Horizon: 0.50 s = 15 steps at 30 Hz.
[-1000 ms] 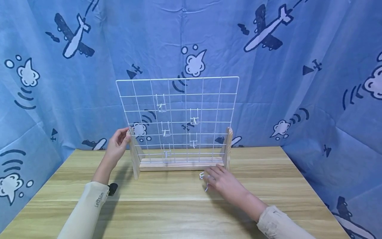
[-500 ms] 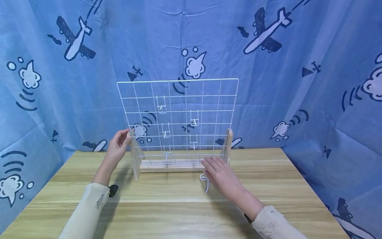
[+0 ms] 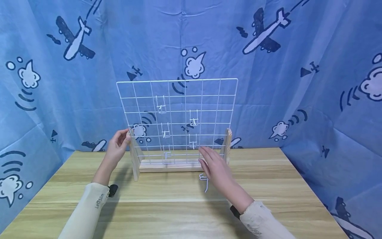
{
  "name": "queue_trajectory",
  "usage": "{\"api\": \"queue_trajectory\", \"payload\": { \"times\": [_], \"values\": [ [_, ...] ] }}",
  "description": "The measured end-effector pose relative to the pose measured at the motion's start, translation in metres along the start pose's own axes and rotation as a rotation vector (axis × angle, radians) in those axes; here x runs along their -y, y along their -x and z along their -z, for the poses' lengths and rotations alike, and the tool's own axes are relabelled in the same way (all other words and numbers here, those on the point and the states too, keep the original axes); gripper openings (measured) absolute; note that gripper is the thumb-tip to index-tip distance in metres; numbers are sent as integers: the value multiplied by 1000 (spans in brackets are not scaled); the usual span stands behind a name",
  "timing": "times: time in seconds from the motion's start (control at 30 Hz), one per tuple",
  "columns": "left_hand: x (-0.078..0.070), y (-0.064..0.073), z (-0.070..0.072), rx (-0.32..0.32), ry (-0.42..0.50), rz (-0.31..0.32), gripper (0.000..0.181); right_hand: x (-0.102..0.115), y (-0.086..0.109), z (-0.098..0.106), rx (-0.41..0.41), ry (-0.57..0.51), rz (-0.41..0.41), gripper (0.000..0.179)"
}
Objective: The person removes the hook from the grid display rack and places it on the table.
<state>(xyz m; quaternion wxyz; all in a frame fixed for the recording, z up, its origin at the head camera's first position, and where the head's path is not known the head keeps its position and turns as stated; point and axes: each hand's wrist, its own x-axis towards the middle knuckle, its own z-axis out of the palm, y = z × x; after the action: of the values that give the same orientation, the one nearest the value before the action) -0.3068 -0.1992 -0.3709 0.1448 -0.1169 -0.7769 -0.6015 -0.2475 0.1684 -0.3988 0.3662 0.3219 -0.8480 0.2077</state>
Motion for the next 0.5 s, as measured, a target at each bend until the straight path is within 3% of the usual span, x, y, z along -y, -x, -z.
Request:
{"api": "queue_trajectory", "payload": {
  "times": [0.37,0.5],
  "values": [
    [0,3,-1,-2,-6,15,38,21,-17,-14,-85,-112,-217,44],
    [1,2,-1,-4,6,10,38,27,-21,-18,-78,-143,-319,41]
  ]
}}
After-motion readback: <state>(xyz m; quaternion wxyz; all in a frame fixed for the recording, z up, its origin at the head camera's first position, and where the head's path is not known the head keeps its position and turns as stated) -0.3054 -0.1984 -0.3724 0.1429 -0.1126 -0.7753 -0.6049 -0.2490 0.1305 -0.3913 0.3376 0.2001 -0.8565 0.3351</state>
